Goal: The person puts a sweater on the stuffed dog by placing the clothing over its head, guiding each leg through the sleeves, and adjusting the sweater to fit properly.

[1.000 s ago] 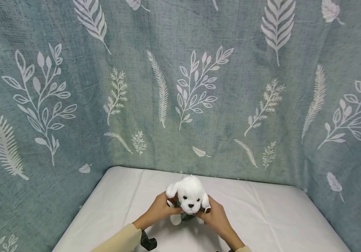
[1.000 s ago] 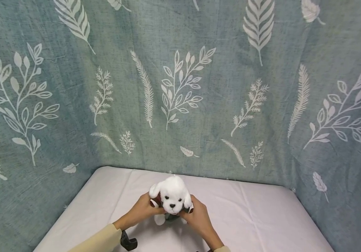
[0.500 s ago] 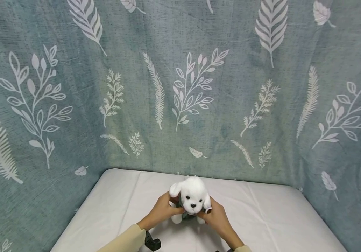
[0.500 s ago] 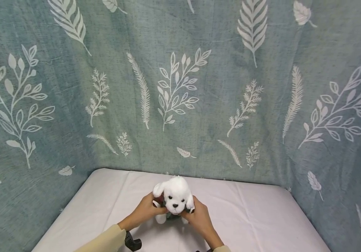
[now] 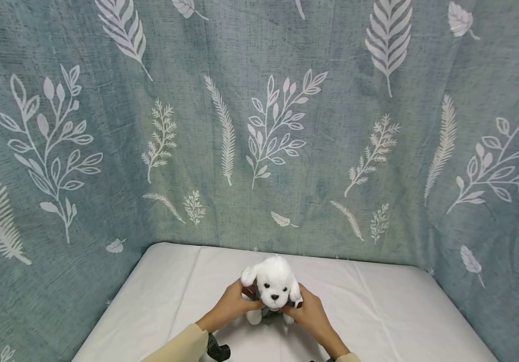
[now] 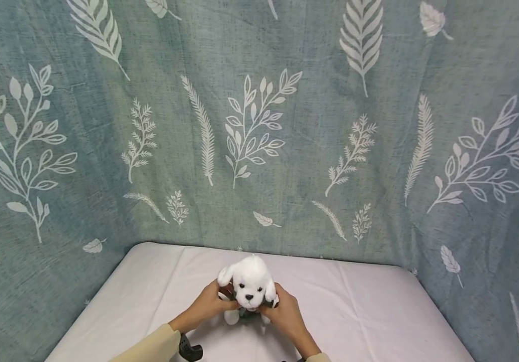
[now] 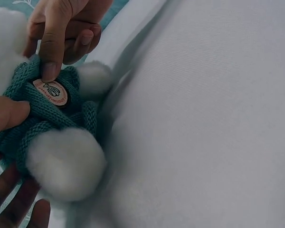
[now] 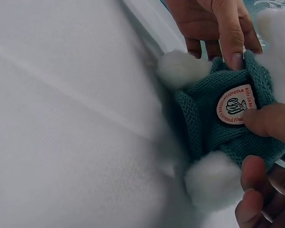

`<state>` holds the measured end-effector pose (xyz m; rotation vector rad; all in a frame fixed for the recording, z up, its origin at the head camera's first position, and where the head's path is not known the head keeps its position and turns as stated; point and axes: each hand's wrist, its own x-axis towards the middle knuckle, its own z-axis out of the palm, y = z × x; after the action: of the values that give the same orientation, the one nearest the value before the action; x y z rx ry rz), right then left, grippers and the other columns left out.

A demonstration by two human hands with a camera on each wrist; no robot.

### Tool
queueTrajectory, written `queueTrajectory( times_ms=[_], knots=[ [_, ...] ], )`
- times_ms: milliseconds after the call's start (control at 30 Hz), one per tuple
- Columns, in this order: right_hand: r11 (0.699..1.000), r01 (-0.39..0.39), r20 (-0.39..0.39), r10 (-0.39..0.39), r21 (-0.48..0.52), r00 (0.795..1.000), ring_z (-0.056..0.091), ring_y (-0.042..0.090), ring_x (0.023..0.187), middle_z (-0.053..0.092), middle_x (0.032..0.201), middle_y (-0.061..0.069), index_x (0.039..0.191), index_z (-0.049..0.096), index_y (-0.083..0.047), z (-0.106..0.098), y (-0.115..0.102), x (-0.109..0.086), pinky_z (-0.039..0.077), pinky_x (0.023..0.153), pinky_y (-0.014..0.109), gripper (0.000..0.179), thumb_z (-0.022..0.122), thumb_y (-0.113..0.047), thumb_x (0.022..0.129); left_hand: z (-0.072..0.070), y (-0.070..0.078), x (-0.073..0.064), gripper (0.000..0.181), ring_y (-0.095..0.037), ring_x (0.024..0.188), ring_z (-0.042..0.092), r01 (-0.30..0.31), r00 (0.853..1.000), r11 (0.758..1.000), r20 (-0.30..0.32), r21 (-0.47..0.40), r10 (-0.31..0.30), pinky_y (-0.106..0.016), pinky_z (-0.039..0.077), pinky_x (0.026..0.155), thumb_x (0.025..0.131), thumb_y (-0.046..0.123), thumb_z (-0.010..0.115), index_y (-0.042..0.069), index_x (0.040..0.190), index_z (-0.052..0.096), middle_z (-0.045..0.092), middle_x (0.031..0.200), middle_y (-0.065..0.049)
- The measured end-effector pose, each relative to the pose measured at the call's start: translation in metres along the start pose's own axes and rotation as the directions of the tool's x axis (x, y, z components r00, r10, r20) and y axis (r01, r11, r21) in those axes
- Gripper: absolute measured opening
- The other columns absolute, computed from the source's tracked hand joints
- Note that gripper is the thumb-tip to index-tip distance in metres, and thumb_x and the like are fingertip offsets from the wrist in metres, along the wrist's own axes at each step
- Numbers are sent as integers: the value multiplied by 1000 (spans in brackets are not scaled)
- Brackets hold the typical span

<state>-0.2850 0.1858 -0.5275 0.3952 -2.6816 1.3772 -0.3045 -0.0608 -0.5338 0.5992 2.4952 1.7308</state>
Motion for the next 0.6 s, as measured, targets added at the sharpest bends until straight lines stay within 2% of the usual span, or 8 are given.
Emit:
queueTrajectory(
  times_ms=[167, 267, 400, 500, 600],
  knots=[
    [1000, 0, 14, 0, 13, 1000, 61, 13, 60, 70, 111, 12, 134, 59, -3, 4, 0, 1, 51, 52, 29, 60, 86, -23, 84, -2, -4, -2, 58, -23, 100, 61, -21, 1000, 1000, -5, 22, 21, -39, 49, 85, 83, 24, 86, 12, 132, 58, 65, 106, 2],
    [1000, 6, 21, -6, 6, 1000, 61, 13, 60, 71, 105, 9, 133, 59, -3, 5, 1, 2, 50, 52, 29, 59, 85, -22, 83, -3, -6, -3, 58, -23, 99, 61, -22, 1000, 999, -3, 30, 22, -38, 49, 84, 82, 22, 86, 11, 132, 57, 64, 107, 0],
    [999, 11, 15, -11, -35, 1000, 62, 13, 61, 70, 94, 3, 128, 62, -4, 3, 2, 1, 51, 55, 28, 55, 85, -26, 84, -6, -7, -3, 59, -23, 99, 60, -19, 999, 999, 34, 35, 18, -37, 50, 81, 83, 24, 86, 14, 133, 55, 63, 109, -2],
    [998, 10, 27, -9, -61, 1000, 61, 12, 65, 69, 95, 0, 128, 63, -7, -1, 4, 0, 50, 56, 27, 55, 85, -33, 85, -12, -7, -3, 58, -25, 98, 61, -35, 998, 998, 55, 58, 32, -35, 50, 79, 84, 23, 85, 14, 133, 56, 63, 109, -5],
    [997, 9, 25, -7, -74, 1000, 58, 13, 67, 68, 104, 3, 131, 62, -8, -8, 5, 0, 48, 55, 28, 58, 86, -34, 85, -25, -7, -4, 47, -24, 95, 62, -62, 996, 990, 66, 123, 55, -34, 51, 76, 86, 22, 83, 11, 125, 60, 63, 107, -8]
  ],
)
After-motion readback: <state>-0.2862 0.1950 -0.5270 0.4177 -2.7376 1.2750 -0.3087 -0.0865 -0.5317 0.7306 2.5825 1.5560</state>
